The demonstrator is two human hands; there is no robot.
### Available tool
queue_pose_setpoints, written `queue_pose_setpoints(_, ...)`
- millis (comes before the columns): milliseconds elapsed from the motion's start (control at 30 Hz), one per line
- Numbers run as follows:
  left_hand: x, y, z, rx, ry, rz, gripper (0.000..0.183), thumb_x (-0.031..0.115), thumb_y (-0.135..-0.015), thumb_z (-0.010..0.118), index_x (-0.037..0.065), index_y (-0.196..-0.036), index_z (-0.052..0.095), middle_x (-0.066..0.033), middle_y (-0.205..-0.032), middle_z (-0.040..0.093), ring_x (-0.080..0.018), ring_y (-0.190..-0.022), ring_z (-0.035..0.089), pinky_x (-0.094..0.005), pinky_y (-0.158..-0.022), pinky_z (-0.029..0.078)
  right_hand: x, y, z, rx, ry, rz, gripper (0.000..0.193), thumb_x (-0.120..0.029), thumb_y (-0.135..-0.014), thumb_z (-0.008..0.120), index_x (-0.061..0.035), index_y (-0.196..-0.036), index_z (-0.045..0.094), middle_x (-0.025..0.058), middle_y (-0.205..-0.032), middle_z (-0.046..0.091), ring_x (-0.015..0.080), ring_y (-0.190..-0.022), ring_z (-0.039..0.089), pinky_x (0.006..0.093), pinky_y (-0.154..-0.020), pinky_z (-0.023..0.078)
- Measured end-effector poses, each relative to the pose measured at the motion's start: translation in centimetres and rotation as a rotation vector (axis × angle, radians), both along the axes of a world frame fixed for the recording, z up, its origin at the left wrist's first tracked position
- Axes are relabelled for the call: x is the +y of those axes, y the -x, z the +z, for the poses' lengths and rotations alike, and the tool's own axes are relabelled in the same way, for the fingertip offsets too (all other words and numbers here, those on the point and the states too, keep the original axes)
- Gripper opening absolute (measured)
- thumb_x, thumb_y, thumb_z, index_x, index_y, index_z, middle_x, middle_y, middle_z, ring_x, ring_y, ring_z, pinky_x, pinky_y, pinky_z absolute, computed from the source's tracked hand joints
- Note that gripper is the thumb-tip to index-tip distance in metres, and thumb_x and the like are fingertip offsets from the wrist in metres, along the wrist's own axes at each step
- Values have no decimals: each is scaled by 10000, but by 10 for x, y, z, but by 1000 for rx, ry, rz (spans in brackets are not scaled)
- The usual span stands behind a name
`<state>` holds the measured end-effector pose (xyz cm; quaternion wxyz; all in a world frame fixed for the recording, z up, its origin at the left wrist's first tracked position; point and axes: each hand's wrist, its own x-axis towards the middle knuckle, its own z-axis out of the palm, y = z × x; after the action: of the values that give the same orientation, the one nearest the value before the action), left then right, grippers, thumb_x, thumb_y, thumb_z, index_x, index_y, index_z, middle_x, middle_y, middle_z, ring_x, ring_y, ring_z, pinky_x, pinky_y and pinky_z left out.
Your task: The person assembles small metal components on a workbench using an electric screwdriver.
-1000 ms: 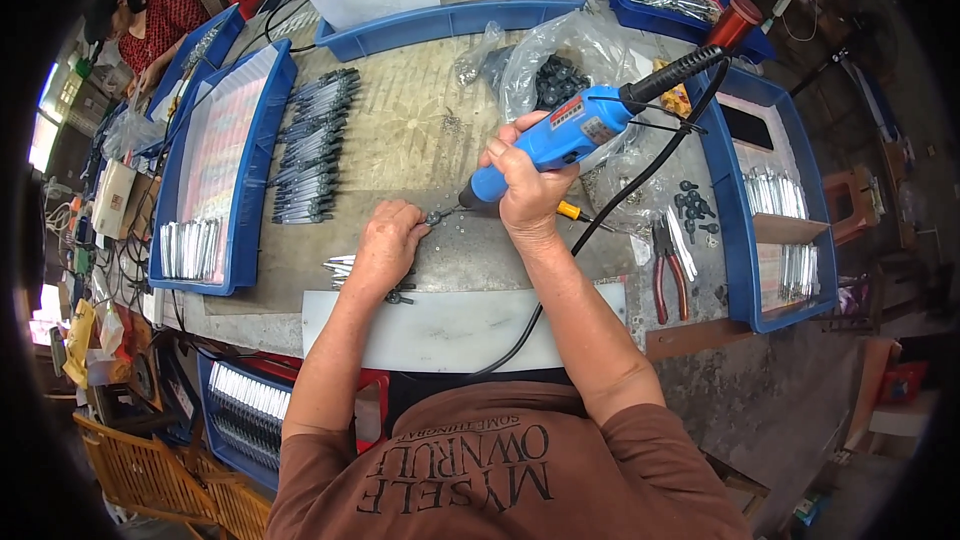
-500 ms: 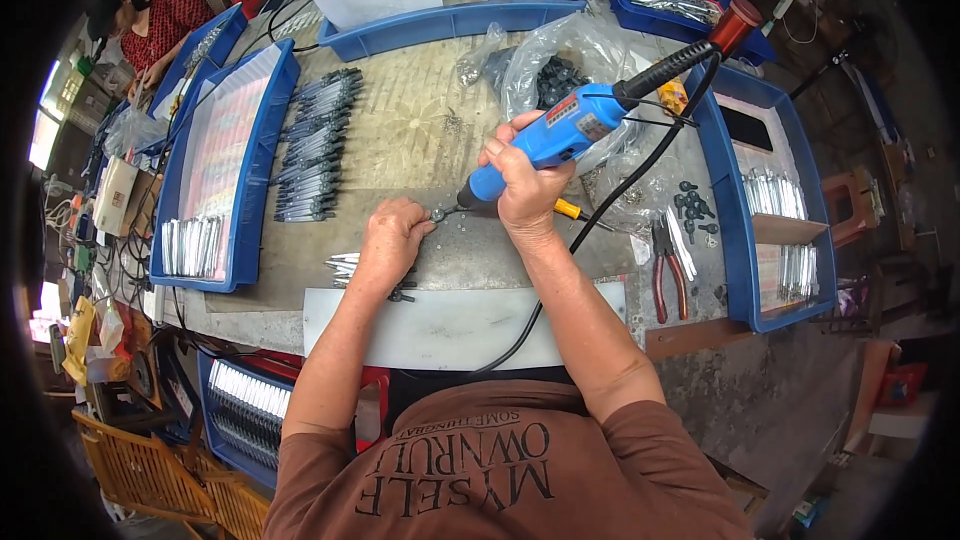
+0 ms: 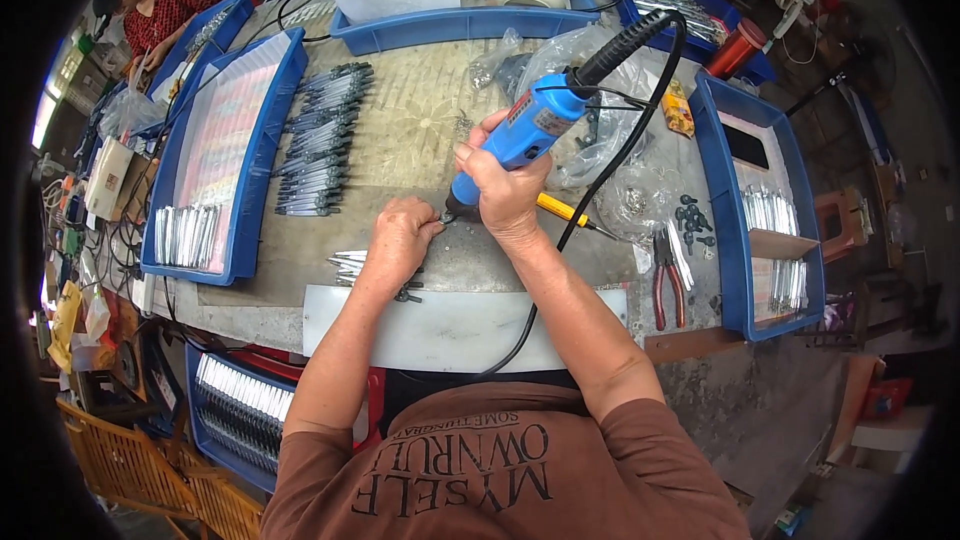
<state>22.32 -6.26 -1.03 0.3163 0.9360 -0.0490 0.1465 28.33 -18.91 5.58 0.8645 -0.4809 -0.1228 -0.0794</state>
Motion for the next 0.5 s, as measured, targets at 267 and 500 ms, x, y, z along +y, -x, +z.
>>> queue_pose_setpoints(267, -1, 1, 1, 5, 14, 3, 109, 77, -650, 667, 25, -704, 588, -97, -727, 568, -297, -742, 530, -371, -681, 432, -2, -1, -2, -26, 34, -13, 259, 12, -636, 577, -4, -873, 473, 55, -694, 511, 110, -565, 511, 264, -511, 464)
queue_pose_setpoints(500, -1, 0, 0, -6, 9, 9, 111, 64, -641, 669, 23, -696, 582, -98, -729, 569, -298, -742, 532, -369, -673, 433, -1, 0, 0, -30, 31, -5, 257, 9, -637, 580, -2, -868, 469, 56, -695, 512, 110, -563, 511, 265, -503, 456)
